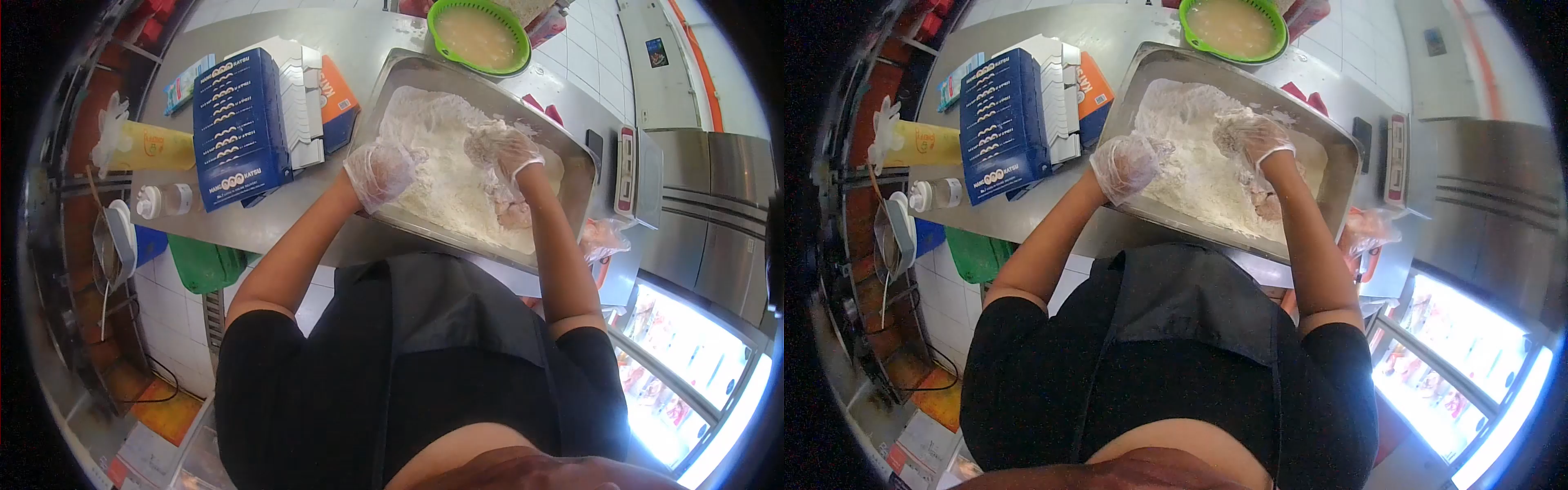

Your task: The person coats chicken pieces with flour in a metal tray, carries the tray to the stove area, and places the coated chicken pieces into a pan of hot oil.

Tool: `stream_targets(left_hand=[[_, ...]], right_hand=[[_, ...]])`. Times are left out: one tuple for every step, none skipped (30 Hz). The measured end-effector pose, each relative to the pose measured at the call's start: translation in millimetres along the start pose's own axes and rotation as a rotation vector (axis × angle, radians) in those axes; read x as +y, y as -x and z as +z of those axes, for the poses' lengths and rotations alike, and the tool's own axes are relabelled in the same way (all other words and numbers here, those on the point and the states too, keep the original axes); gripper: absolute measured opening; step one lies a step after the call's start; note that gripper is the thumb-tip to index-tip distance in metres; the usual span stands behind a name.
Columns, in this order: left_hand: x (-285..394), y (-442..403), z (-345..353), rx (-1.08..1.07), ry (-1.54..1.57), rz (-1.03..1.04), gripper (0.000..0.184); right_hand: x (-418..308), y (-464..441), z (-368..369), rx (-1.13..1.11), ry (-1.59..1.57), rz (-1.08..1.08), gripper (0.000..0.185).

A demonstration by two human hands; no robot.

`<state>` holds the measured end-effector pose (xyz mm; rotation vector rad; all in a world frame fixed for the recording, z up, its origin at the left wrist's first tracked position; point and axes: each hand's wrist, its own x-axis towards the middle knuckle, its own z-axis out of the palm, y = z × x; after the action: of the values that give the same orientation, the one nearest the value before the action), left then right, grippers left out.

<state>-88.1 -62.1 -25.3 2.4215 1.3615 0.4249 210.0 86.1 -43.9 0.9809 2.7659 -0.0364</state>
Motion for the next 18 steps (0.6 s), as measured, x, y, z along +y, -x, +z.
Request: stream_targets(left_hand=[[-1,0,3,-0.005,-0.031,0.019,0.037],[-1,0,1,-0.001,-0.010,0.020,0.037],[0,0,-3,0.003,0.010,0.020,0.037],[0,1,-4,0.005,0.031,0.018,0.037],[-2,3,-1,0.076,0.018,0.049,0.037],[-4,4,4,0.146,0.003,0.079,0.036],[-7,6,6,0.215,-0.014,0.108,0.036],[-5,7,5,0.189,-0.030,0.094,0.037],[-2,7,0,0.160,-0.046,0.083,0.038],[-2,7,-2,0.133,-0.063,0.075,0.039],[-4,6,0,0.094,-0.049,0.058,0.038],[-6,6,5,0.056,-0.033,0.041,0.038],[-8,5,8,0.019,-0.019,0.024,0.037],[-8,5,9,0.026,-0.020,0.021,0.037],[-7,6,10,0.036,-0.025,0.018,0.038],[-8,6,10,0.047,-0.029,0.015,0.038],[-9,6,11,0.068,-0.004,0.022,0.038],[-9,6,13,0.089,0.023,0.028,0.038]], right_hand=[[2,0,0,-0.039,-0.055,0.061,0.028],[-19,-2,-42,-0.139,-0.118,0.140,0.028],[-31,-4,-65,-0.239,-0.181,0.218,0.028],[-18,-8,-35,-0.116,-0.356,0.195,0.027],[6,-15,17,0.008,-0.530,0.171,0.027],[6,-18,19,0.044,-0.560,0.206,0.027],[6,-21,20,0.082,-0.591,0.240,0.027],[-23,-17,-30,0.031,-0.476,0.336,0.027],[-42,-12,-59,-0.019,-0.361,0.432,0.027],[-45,-10,-57,0.017,-0.211,0.350,0.027],[-46,-9,-53,0.051,-0.059,0.268,0.027],[-46,-8,-49,0.083,0.094,0.184,0.027],[-44,-8,-47,0.145,-0.003,0.188,0.027],[-42,-8,-47,0.208,-0.101,0.192,0.026],[-39,-10,-48,0.273,-0.198,0.195,0.026],[-32,-15,-51,0.339,-0.495,0.178,0.026],[-27,-22,-59,0.399,-0.793,0.157,0.027],[-15,-29,-62,0.437,-0.867,0.123,0.028]])
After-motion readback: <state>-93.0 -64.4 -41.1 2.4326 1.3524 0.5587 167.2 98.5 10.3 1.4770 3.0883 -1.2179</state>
